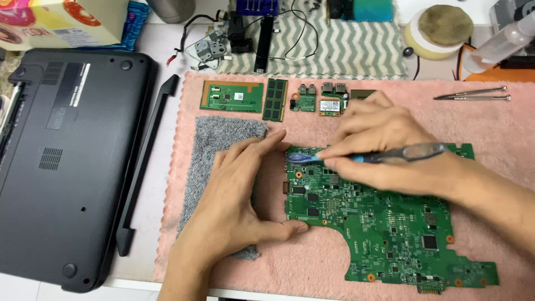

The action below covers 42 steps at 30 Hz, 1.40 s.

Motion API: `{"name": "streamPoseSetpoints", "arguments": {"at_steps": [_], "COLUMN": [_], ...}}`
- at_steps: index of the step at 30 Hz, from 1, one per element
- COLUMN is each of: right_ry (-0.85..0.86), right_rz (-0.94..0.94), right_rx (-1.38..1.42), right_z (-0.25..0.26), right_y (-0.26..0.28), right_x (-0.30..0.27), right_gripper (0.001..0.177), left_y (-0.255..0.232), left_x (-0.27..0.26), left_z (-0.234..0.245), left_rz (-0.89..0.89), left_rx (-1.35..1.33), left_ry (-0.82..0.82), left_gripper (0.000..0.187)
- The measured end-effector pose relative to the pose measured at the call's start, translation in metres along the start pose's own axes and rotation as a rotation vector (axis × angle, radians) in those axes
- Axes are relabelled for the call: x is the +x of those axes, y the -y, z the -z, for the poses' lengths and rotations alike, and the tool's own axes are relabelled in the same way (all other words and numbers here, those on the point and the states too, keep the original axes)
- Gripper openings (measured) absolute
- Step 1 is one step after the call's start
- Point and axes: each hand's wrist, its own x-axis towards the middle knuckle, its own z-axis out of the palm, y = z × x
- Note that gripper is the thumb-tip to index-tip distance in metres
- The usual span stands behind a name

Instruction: The person uses a small brush to clean a green circuit board placed on a pink towel. The person holds the board with one hand and brushes the surface with the other, moving across different areas of the board. Nearby, several disassembled laptop components are laid out on the towel.

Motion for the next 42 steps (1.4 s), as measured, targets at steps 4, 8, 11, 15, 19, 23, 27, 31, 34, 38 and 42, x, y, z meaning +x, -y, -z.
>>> {"name": "streamPoseSetpoints", "arguments": {"at_steps": [4,8,11,15,19,23,27,31,34,38,42], "right_ry": [0.064,0.070,0.080,-0.017,0.005,0.059,0.030,0.108,-0.014,0.044,-0.013], "right_rz": [0.139,0.095,0.152,0.123,0.194,0.177,0.195,0.149,0.145,0.215,0.120], "right_rx": [0.149,0.042,0.064,-0.185,-0.031,-0.019,-0.027,0.058,-0.035,0.050,0.004], "right_z": [-0.006,0.000,-0.005,0.006,-0.005,0.005,-0.006,-0.004,-0.005,0.002,-0.005], "right_y": [0.012,0.006,0.011,0.008,0.010,0.011,0.005,0.009,-0.008,0.009,-0.015], "right_x": [-0.005,0.000,-0.004,0.006,-0.001,0.004,0.000,-0.004,0.001,0.003,0.002], "right_gripper": [0.014,0.014,0.014,0.014,0.009,0.012,0.011,0.013,0.013,0.012,0.014], "left_y": [0.001,-0.001,-0.001,0.000,0.000,0.000,0.000,0.000,0.000,0.001,0.002], "left_x": [0.001,0.000,0.001,0.001,0.002,0.001,0.002,0.002,0.002,0.001,0.001], "left_z": [0.001,0.000,0.001,0.000,0.001,0.001,0.002,0.000,0.000,0.000,-0.001], "left_rz": [0.009,0.002,0.017,0.012,0.009,0.015,0.029,0.022,0.012,0.017,0.021], "left_rx": [-0.001,-0.007,0.004,0.014,0.012,0.000,-0.013,0.005,0.008,0.014,0.022], "left_ry": [-0.002,0.009,0.002,0.001,0.000,0.004,0.019,0.006,0.011,0.002,0.007], "left_gripper": [0.136,0.134,0.135,0.135,0.134,0.136,0.134,0.138,0.133,0.137,0.136]}}
